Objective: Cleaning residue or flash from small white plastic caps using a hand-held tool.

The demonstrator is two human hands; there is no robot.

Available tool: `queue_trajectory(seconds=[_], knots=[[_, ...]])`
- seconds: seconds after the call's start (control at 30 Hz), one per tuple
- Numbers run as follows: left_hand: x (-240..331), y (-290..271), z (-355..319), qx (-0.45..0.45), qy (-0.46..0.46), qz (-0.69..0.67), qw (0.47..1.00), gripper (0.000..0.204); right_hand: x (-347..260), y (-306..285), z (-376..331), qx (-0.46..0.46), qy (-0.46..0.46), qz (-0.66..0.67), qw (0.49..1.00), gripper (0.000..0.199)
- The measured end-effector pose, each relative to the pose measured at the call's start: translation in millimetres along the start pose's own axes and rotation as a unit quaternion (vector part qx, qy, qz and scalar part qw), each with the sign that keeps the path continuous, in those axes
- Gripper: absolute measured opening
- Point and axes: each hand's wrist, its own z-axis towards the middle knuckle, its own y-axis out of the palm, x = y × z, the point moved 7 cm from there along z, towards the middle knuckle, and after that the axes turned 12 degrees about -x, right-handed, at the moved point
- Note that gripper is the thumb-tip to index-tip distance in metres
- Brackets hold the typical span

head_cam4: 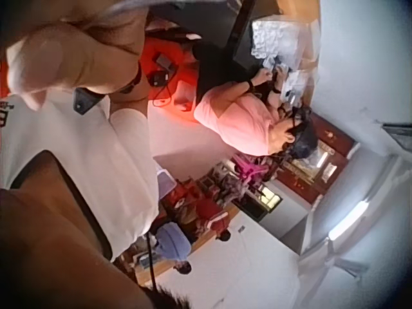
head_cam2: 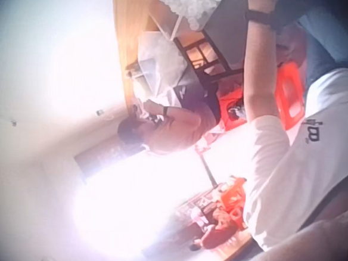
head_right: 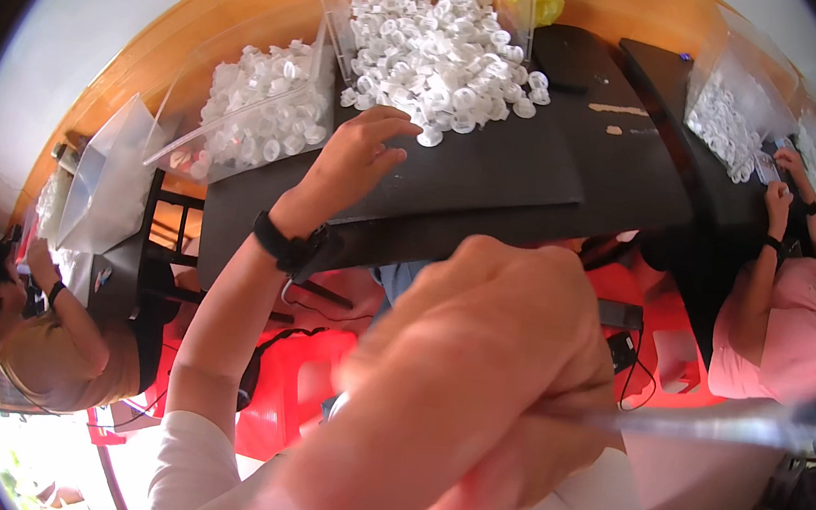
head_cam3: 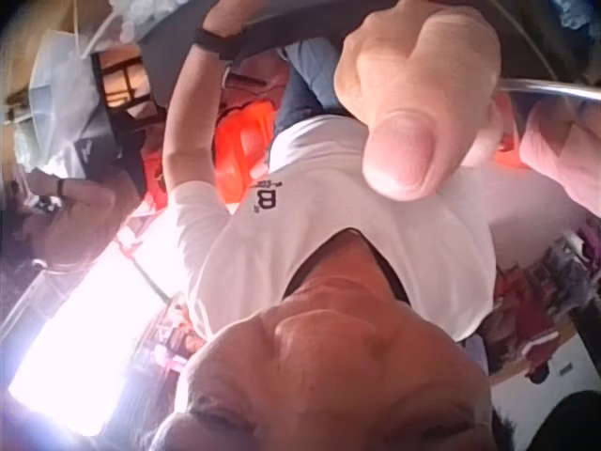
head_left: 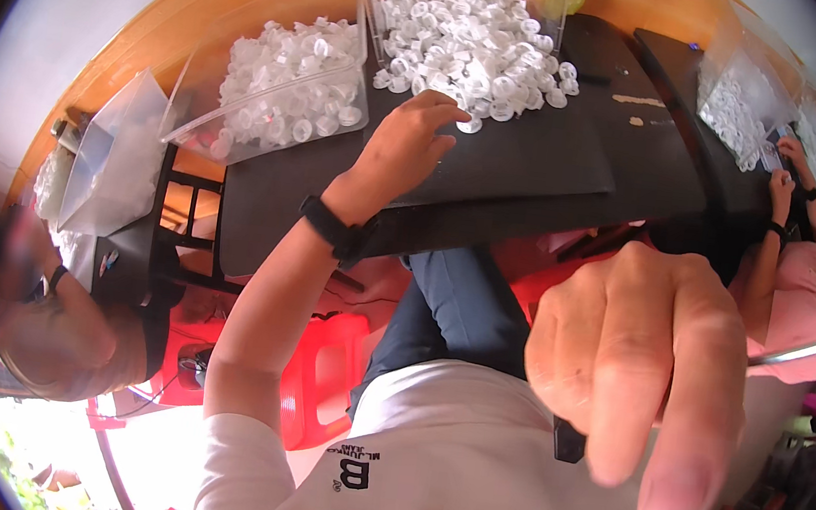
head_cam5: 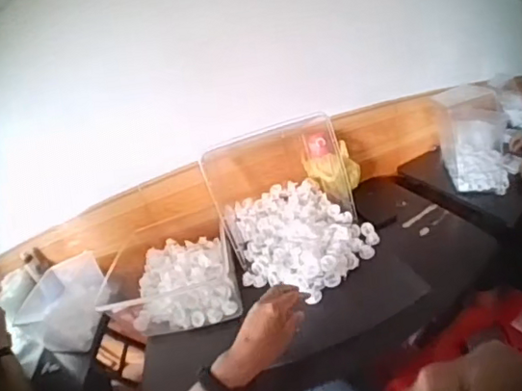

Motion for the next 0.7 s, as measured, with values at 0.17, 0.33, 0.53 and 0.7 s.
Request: queue_trajectory(seconds=[0.17,0.33,0.53,0.7], knots=[[-21.3,28.8,14.7,-0.031,-0.049,0.075,0.996,0.029,-1.8,9.5,15.3,-0.037,-0.031,-0.003,0.999,0.019],[-31.2,42.6,27.0,-0.079,-0.113,0.108,0.984,0.025,-3.6,10.9,16.3,-0.022,-0.042,0.03,0.998,0.023],[-16.2,37.9,23.9,0.008,-0.061,0.131,0.989,0.02,-1.3,22.4,17.7,-0.033,-0.057,0.107,0.992,0.027],[-25.1,48.1,24.9,-0.02,-0.034,0.119,0.992,0.014,-3.3,35.1,26.5,-0.046,-0.068,0.179,0.98,0.032]])
